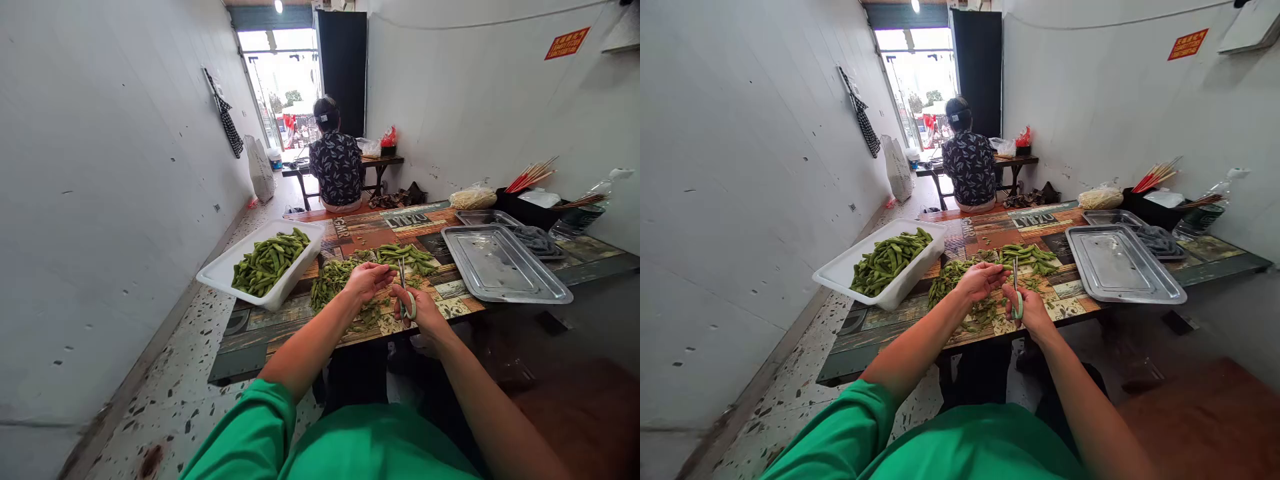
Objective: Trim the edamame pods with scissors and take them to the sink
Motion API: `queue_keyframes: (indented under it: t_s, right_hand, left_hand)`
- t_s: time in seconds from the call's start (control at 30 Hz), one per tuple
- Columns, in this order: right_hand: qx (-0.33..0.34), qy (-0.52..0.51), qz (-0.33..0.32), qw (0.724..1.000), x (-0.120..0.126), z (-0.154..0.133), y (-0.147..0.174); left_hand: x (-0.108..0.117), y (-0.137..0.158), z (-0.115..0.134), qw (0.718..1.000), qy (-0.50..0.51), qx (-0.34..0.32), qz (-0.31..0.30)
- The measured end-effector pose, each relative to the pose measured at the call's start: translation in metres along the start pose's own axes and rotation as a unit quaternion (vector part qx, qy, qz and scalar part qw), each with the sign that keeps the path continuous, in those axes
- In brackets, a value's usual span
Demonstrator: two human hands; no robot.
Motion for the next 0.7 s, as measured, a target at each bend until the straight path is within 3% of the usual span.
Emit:
queue_keyframes:
  t_s: [0.27,0.57,0.63,0.7]
  right_hand:
    - [-0.015,0.030,-0.003,0.999,0.002,0.000,-0.006]
    - [-0.017,0.040,0.000,0.999,0.003,0.007,-0.010]
    - [-0.037,0.040,-0.004,0.999,0.003,0.013,-0.012]
    - [-0.065,0.024,-0.010,0.998,0.006,0.019,-0.015]
  left_hand:
    - [-0.003,0.005,-0.004,0.999,0.005,-0.028,0.015]
    - [-0.002,0.006,-0.010,0.997,-0.059,-0.036,0.016]
    - [0.003,0.004,0.004,0.986,-0.139,-0.084,0.040]
    - [0.016,0.005,0.035,0.933,-0.280,-0.198,0.104]
Point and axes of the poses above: each hand's wrist, its own y-axis away from the middle knuckle, its own x-axis out of the back of the hand, z = x × y, the point moved 2 cm from there along -y, towards the middle knuckle, and after that the axes turned 3 degrees about -y, right-handed, at the moved point
